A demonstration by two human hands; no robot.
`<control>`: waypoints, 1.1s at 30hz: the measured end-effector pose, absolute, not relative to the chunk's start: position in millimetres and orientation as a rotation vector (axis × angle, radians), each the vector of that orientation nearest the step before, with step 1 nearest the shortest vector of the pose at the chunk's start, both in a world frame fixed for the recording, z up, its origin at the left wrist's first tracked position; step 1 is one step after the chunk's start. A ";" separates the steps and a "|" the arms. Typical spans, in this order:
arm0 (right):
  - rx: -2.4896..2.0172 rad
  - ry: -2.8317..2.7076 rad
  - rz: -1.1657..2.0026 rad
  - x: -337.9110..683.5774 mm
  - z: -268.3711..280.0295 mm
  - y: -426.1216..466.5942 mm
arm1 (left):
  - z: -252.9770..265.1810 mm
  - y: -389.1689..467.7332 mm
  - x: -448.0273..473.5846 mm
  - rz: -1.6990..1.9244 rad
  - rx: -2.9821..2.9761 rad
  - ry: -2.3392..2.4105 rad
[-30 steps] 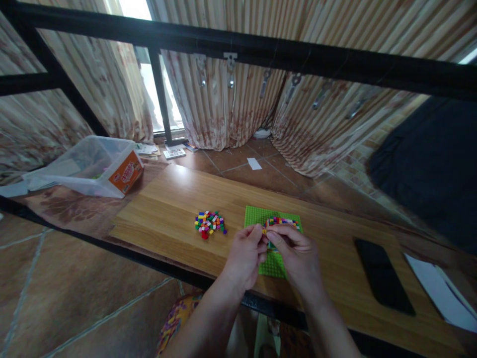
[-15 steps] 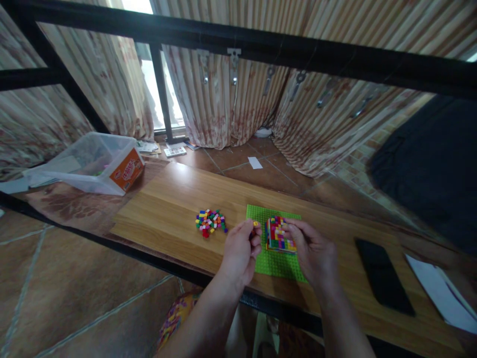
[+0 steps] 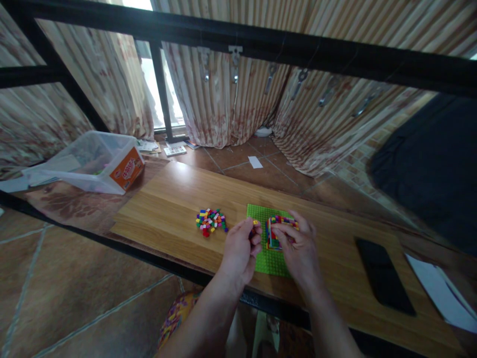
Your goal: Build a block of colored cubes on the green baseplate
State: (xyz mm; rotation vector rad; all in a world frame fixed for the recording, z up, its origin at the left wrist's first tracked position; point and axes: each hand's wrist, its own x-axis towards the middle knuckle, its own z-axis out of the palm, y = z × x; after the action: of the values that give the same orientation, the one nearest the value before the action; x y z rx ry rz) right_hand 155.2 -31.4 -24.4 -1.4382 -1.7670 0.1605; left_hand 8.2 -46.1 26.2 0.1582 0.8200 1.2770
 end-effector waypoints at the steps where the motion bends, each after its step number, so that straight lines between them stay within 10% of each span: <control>1: -1.450 -1.764 0.167 155.0 -27.6 -30.8 | 26.1 -46.1 7.9 1.276 0.157 0.823; 33: -1.535 -1.527 0.301 149.9 -34.4 -23.9 | 19.2 -47.5 6.8 1.278 0.200 0.845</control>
State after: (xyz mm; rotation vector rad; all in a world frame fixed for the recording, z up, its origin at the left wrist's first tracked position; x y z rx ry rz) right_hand 149.9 -23.9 -34.4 -1.5354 -1.5268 0.3014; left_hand 6.8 -47.5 19.2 0.1999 0.8448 1.2782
